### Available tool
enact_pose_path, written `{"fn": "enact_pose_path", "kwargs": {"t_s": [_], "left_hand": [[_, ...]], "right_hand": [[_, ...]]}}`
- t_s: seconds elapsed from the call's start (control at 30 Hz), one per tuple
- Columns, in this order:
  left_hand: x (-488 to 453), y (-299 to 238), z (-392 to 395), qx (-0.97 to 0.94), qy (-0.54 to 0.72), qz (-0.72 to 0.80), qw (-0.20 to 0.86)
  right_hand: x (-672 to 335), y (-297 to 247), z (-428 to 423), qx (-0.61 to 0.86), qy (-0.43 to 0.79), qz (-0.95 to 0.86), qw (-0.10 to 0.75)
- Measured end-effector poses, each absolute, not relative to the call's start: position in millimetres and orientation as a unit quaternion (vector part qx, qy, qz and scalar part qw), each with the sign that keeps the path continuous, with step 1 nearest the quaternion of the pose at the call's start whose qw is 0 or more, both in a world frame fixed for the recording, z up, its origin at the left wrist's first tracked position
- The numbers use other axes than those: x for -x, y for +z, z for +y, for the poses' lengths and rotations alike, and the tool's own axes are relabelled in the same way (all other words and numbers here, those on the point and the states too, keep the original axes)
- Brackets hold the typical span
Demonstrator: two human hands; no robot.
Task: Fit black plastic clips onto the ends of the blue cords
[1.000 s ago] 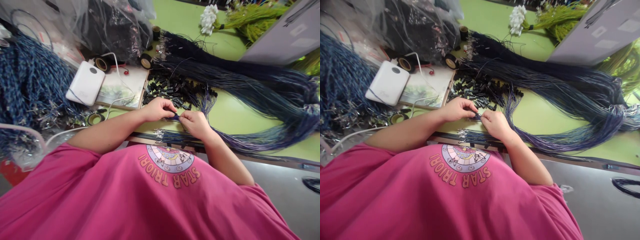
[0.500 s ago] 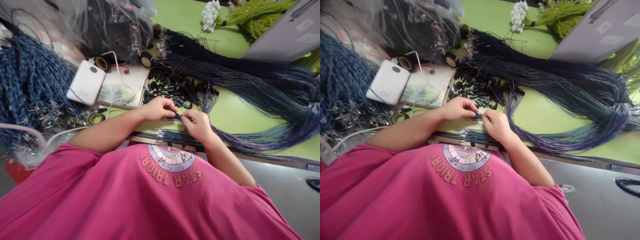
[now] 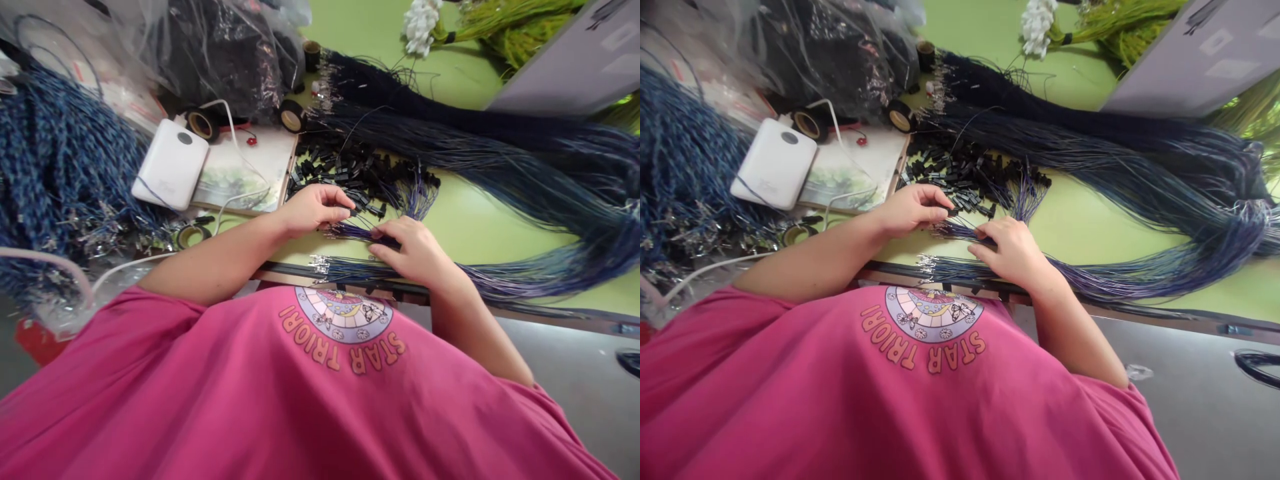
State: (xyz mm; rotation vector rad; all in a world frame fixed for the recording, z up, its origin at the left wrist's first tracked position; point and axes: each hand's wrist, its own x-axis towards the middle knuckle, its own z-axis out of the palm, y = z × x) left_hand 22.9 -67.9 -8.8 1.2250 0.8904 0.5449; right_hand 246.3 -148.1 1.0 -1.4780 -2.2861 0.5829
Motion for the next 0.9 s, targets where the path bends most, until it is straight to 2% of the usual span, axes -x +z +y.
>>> {"fn": "enact_pose_path", "kwargs": {"t_s": [0.03,0.1,0.2,0.23,0.27,0.37,0.4,0.47,0.57,0.63,0.73,0.83,0.9], "left_hand": [[-23.6,-9.8,-67.6,-0.538,0.254,0.397,0.699],[-25.4,-12.2,-66.4,-0.508,0.277,0.393,0.715],[-27.7,-15.5,-62.9,-0.453,0.287,0.416,0.734],[-28.0,-16.2,-61.7,-0.439,0.281,0.429,0.738],[-28.0,-16.5,-60.6,-0.431,0.274,0.439,0.74],[-26.4,-15.8,-58.8,-0.427,0.267,0.438,0.744],[-25.5,-15.2,-58.5,-0.429,0.268,0.432,0.747],[-23.6,-13.6,-57.9,-0.429,0.267,0.422,0.753],[-21.6,-11.4,-56.9,-0.414,0.26,0.429,0.76],[-21.4,-10.3,-56.6,-0.406,0.264,0.438,0.757],[-21.9,-9.1,-56.5,-0.415,0.282,0.438,0.746],[-21.4,-8.7,-55.9,-0.443,0.294,0.426,0.732],[-19.9,-8.7,-55.2,-0.472,0.297,0.414,0.72]], "right_hand": [[-250.5,1.7,-148.8,0.518,0.204,-0.814,0.168],[-264.1,3.4,-147.5,0.553,0.188,-0.786,0.205],[-297.4,5.0,-137.6,0.694,0.118,-0.658,0.268],[-309.4,4.7,-132.9,0.742,0.084,-0.62,0.239],[-320.1,3.8,-128.1,0.783,0.05,-0.596,0.174],[-336.9,0.9,-118.2,0.822,0.044,-0.568,-0.01],[-336.2,1.1,-117.5,0.82,0.051,-0.57,-0.037],[-326.1,4.1,-120.7,0.815,0.028,-0.578,-0.033],[-294.1,9.4,-134.8,0.767,-0.012,-0.64,0.048],[-266.8,7.6,-146.4,0.651,0.066,-0.751,0.083],[-229.9,-4.8,-158.8,0.459,0.187,-0.867,0.048],[-212.4,-17.5,-161.5,0.438,0.205,-0.874,0.033],[-212.6,-20.6,-159.7,0.44,0.223,-0.868,0.052]]}}
